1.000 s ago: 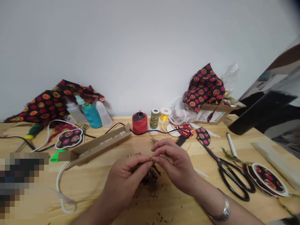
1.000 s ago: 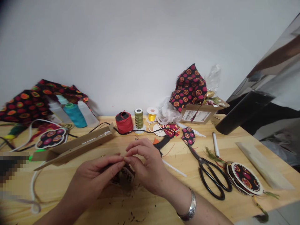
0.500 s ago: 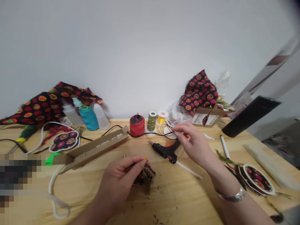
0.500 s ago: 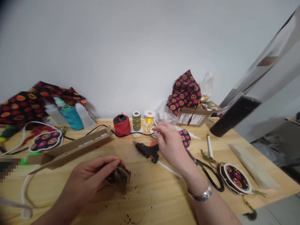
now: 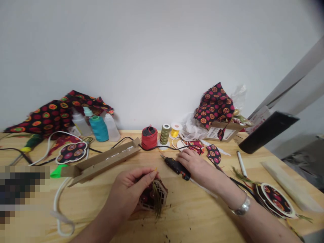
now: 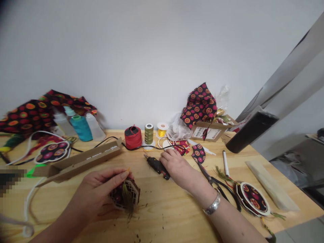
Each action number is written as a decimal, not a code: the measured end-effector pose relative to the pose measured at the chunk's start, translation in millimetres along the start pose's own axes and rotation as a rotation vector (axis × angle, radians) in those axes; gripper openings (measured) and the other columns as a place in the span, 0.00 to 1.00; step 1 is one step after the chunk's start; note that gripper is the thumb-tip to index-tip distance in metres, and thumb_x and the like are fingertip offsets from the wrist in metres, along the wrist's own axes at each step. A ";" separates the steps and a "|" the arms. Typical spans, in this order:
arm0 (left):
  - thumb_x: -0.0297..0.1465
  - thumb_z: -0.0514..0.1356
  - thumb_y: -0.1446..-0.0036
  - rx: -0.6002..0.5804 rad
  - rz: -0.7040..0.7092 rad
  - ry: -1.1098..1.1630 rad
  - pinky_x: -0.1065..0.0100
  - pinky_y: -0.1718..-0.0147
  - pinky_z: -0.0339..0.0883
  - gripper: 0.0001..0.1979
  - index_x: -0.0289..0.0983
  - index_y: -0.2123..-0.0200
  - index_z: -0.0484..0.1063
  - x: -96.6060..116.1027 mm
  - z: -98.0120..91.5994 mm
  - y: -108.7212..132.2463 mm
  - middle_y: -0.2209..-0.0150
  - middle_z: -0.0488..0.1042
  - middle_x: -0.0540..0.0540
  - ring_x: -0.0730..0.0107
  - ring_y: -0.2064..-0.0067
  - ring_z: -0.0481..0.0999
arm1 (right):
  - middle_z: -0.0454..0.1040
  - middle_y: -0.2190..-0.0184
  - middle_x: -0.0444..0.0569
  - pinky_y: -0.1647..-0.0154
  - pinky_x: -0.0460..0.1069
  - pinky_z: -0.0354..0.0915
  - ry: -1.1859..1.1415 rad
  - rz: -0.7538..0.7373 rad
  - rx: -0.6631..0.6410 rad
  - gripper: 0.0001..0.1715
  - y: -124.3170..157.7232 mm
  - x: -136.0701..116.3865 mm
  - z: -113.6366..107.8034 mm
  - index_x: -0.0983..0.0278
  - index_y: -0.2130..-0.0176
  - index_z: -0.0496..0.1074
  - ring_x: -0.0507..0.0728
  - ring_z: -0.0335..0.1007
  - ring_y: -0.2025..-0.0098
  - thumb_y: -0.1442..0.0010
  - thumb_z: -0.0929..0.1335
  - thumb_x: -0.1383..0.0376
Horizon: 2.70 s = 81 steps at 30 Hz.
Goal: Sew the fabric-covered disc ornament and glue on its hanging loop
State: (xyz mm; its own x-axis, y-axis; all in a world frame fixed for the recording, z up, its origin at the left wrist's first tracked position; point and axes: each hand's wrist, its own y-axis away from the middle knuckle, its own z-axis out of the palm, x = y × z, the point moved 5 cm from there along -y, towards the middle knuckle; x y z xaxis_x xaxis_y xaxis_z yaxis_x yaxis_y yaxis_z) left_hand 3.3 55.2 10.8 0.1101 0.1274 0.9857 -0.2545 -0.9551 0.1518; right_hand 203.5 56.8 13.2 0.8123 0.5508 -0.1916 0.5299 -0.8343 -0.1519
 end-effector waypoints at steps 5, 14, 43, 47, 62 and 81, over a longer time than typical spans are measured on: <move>0.37 0.62 0.51 -0.019 -0.047 0.073 0.75 0.80 0.63 0.10 0.37 0.74 0.77 -2.5 -1.4 -1.3 0.78 0.78 0.50 0.72 0.78 0.73 | 0.65 0.53 0.53 0.49 0.53 0.61 -0.216 0.025 0.055 0.22 10.0 -6.4 -14.7 0.63 0.50 0.62 0.56 0.62 0.51 0.44 0.61 0.76; 0.39 0.63 0.54 0.050 -0.073 0.075 0.76 0.81 0.62 0.12 0.35 0.74 0.78 -2.3 -3.0 -3.5 0.78 0.77 0.48 0.73 0.78 0.70 | 0.68 0.60 0.50 0.64 0.51 0.67 -1.150 0.206 0.426 0.15 9.3 -16.8 -28.4 0.60 0.58 0.65 0.57 0.69 0.62 0.48 0.67 0.65; 0.33 0.65 0.56 0.211 0.054 -0.016 0.77 0.75 0.69 0.05 0.40 0.73 0.80 -1.4 -12.7 -6.9 0.76 0.80 0.51 0.72 0.75 0.75 | 0.60 0.79 0.43 0.76 0.47 0.52 -0.487 0.012 0.302 0.09 19.0 -50.4 -9.0 0.63 0.76 0.59 0.51 0.56 0.76 0.51 0.66 0.65; 0.32 0.64 0.55 0.225 0.134 -0.090 0.78 0.72 0.69 0.05 0.42 0.72 0.80 0.3 -14.3 -6.2 0.72 0.81 0.52 0.72 0.72 0.77 | 0.59 0.79 0.43 0.76 0.47 0.51 -0.474 0.024 0.289 0.09 18.5 -49.3 -8.1 0.63 0.75 0.59 0.51 0.55 0.76 0.51 0.66 0.65; 0.30 0.64 0.56 0.231 0.145 -0.101 0.76 0.72 0.71 0.04 0.42 0.74 0.80 6.5 -10.8 -3.4 0.73 0.81 0.51 0.70 0.72 0.77 | 0.57 0.80 0.41 0.78 0.46 0.49 -0.456 0.025 0.281 0.10 17.6 -50.2 -10.0 0.63 0.77 0.57 0.50 0.54 0.78 0.51 0.65 0.65; 0.31 0.64 0.55 0.231 0.151 -0.127 0.74 0.71 0.71 0.05 0.40 0.73 0.80 5.8 -11.3 -3.9 0.72 0.81 0.50 0.68 0.71 0.77 | 0.59 0.80 0.42 0.77 0.46 0.50 -0.437 0.041 0.291 0.10 18.1 -47.6 -5.6 0.63 0.77 0.58 0.50 0.55 0.77 0.51 0.66 0.66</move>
State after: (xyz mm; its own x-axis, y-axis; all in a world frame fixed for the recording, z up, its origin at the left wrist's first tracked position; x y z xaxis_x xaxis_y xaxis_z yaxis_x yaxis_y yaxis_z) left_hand -6.0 62.7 16.7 0.2102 -0.0409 0.9768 -0.0536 -0.9981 -0.0303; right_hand 175.8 15.4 25.0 0.6203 0.5277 -0.5803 0.3600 -0.8489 -0.3871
